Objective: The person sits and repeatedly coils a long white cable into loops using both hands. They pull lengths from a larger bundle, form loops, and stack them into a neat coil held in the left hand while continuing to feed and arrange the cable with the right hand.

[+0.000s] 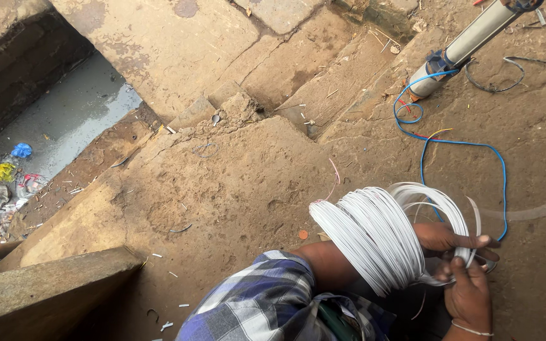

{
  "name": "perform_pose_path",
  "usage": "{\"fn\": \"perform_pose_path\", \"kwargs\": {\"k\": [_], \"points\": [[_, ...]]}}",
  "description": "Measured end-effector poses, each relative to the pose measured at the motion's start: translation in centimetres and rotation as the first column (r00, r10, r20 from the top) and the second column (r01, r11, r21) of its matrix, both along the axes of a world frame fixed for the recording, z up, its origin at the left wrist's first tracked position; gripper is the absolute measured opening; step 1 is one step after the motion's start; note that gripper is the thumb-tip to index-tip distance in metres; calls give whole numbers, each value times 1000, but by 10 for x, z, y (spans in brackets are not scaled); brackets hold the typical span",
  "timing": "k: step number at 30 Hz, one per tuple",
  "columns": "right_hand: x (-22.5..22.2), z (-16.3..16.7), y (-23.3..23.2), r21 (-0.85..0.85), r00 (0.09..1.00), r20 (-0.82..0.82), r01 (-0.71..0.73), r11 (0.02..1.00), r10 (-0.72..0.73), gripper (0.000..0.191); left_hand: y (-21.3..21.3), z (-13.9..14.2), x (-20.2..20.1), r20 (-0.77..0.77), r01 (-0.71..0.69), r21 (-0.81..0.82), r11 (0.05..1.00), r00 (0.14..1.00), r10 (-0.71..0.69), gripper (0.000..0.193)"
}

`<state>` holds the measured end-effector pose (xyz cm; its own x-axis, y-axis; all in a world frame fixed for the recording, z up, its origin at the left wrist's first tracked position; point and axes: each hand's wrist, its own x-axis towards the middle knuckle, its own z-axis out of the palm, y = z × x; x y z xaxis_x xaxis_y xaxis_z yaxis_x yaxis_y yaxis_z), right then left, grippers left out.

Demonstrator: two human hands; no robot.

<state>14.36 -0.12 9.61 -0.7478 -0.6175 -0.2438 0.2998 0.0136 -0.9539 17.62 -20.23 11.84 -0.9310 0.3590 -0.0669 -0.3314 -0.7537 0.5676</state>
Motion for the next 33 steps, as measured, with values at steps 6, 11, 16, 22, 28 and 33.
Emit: {"fn": "perform_pose_path", "kwargs": {"k": [6, 11, 16, 22, 28, 33], "points": [[-54, -14, 36, 110, 843, -380, 450, 886, -381, 23, 3, -9, -20, 31, -55, 102, 993, 998, 53, 69], [-78, 15, 54, -402, 743, -115, 572, 715, -659, 15, 0, -5, -3, 35, -34, 234, 972, 999, 26, 78], [-47, 20, 34, -65, 780, -356, 528, 847, -514, 14, 1, -2, -7, -50, -88, 135, 987, 994, 96, 82], [1, 18, -3, 68, 963, -203, 193, 979, -176, 20, 1, 5, 2, -8, -147, 62, 987, 989, 148, 50], [16, 25, -28, 96, 977, -182, 133, 986, -113, 24, -13, 29, 9, 23, -158, -129, 979, 986, 163, 33], [1, -5, -16, 52, 997, 0, 71, 996, -71, 13, -8, 12, -8, 95, -65, -142, 988, 992, 79, 46]]}}
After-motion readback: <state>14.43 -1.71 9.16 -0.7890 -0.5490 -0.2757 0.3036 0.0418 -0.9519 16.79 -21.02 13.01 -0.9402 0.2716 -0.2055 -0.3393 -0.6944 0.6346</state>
